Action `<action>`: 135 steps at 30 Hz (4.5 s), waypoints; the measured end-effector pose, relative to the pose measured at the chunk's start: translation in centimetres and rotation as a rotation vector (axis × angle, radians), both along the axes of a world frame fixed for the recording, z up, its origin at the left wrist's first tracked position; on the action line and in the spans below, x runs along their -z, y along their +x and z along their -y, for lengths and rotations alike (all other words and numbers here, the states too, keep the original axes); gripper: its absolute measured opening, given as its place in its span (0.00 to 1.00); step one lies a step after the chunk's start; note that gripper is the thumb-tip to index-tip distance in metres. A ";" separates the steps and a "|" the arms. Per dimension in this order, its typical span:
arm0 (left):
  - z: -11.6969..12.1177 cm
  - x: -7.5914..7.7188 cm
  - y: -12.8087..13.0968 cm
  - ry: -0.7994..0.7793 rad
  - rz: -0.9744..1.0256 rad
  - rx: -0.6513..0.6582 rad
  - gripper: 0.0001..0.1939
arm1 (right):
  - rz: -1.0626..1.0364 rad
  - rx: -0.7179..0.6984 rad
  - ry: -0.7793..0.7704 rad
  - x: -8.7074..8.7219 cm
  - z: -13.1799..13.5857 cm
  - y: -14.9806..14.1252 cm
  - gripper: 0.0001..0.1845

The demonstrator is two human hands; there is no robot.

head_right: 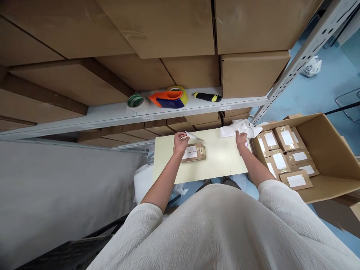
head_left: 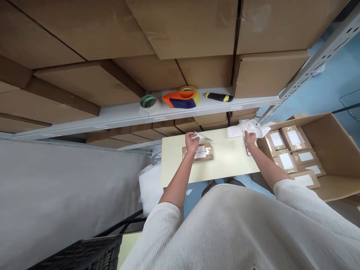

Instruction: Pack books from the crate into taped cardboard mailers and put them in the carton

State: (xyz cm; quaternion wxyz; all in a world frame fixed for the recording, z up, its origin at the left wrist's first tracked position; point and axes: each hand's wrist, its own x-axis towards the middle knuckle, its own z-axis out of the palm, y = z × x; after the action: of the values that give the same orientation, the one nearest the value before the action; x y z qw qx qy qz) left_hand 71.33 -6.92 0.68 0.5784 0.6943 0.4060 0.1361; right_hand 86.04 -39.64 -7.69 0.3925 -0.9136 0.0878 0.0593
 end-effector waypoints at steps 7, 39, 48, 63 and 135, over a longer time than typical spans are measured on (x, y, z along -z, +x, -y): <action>-1.1 -2.8 -4.4 -0.104 0.111 0.011 0.31 | 0.036 -0.499 0.394 -4.3 -10.0 -10.4 0.38; -6.2 1.8 -12.7 0.003 -0.013 0.265 0.12 | -0.228 -0.415 0.295 -9.2 -17.4 -15.3 0.22; -5.9 2.9 -14.1 0.388 -0.167 0.422 0.15 | -0.090 -0.388 0.119 -6.5 -18.9 -16.4 0.22; -5.7 3.7 -14.0 0.455 -0.153 0.501 0.16 | 0.019 -0.511 0.017 -4.3 -18.8 -16.6 0.19; 32.3 -2.9 -7.2 0.701 0.256 1.189 0.43 | 0.303 0.088 -0.220 -9.7 21.7 -29.1 0.44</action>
State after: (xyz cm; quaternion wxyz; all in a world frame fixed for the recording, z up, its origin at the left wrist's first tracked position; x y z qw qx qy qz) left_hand 64.08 -39.18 3.59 0.3402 0.9226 -0.1817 0.0003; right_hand 56.92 -61.29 2.01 0.3011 -0.9448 0.0737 -0.1063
